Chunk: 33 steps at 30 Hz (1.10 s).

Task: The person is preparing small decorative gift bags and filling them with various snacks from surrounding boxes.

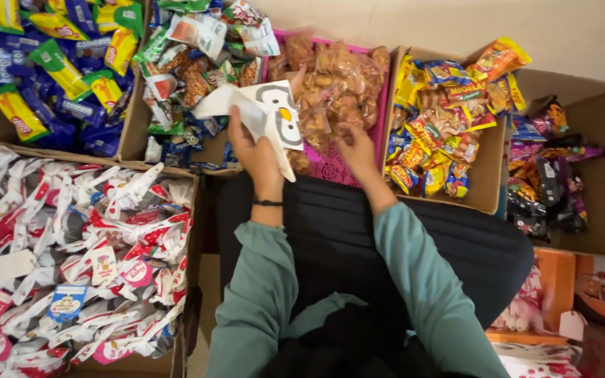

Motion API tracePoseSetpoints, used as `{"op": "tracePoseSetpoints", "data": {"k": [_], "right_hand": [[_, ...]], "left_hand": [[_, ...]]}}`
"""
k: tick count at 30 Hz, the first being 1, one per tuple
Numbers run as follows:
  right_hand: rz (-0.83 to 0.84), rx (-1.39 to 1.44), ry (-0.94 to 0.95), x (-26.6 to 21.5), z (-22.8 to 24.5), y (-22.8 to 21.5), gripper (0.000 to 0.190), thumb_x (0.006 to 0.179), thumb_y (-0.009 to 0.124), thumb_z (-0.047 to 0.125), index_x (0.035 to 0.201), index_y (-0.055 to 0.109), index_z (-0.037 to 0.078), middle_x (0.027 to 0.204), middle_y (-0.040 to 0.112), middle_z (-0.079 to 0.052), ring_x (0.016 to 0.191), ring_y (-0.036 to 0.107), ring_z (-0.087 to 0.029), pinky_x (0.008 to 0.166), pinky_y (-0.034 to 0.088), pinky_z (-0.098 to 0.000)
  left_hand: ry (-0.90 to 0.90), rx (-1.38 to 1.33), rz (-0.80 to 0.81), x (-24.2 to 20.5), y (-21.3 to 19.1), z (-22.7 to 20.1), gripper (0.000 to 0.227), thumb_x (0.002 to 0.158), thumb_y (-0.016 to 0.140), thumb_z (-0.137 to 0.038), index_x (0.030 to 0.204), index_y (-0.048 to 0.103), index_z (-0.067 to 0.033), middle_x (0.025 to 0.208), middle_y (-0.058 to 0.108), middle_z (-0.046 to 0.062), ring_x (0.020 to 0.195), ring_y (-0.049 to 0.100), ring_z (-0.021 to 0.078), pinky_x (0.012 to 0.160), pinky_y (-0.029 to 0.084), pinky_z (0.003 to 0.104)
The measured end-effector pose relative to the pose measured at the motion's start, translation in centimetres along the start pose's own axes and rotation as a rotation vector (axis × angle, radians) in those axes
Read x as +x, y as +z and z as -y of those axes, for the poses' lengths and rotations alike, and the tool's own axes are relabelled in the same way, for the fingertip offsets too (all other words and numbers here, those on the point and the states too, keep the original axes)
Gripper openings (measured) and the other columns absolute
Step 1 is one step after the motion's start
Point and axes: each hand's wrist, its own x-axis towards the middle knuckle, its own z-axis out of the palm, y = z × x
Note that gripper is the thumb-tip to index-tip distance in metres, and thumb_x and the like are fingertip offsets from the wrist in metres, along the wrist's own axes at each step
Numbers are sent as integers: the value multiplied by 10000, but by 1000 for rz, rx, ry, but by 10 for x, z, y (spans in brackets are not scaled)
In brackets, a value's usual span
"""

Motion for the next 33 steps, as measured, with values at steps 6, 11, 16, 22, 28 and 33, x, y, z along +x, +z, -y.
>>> {"op": "tracePoseSetpoints", "data": {"k": [6,11,16,22,28,33], "right_hand": [[95,-403,-268,14,69,39,818,743,814,114,1503,509,108,1392,539,-249,1345,489,-518,1126,463,-554],[143,-734,-273,17,11,69,631,799,720,233,1407,567,156,1292,588,-145,1307,488,-405,1004,516,-536],[-14,-542,-215,-12,-4,52,370,757,792,290,1105,768,165,1076,651,-110,1067,632,-376,843,597,-452],[-261,-46,-196,-47,17,-32,135,847,741,74,965,798,106,949,725,-147,948,694,-391,848,548,-449],[-406,361,-244,-77,127,-106,66,956,732,-20,1015,730,9,971,691,-105,962,659,-199,890,531,-354],[-267,250,-361,-69,145,-93,151,906,812,43,1055,790,48,991,738,-136,972,722,-329,844,553,-389]], "left_hand": [[43,68,41,-3,4,-4,988,660,399,223,1589,401,-112,1583,264,183,1540,244,360,1284,219,466],[50,102,77,-5,14,-9,995,662,416,210,1586,429,-161,1584,273,194,1551,209,376,1285,205,469],[0,115,135,-8,16,-10,976,709,440,195,1594,424,-216,1621,238,198,1572,141,376,1285,197,467],[106,164,279,-15,15,18,912,766,532,150,1608,396,-175,1611,291,181,1554,223,358,1278,206,472],[304,163,478,-28,19,33,881,745,599,67,1590,419,-108,1610,344,177,1534,284,335,1281,195,464],[308,212,670,-30,20,43,892,702,629,101,1560,429,-39,1600,348,223,1522,298,384,1270,213,486]]}}
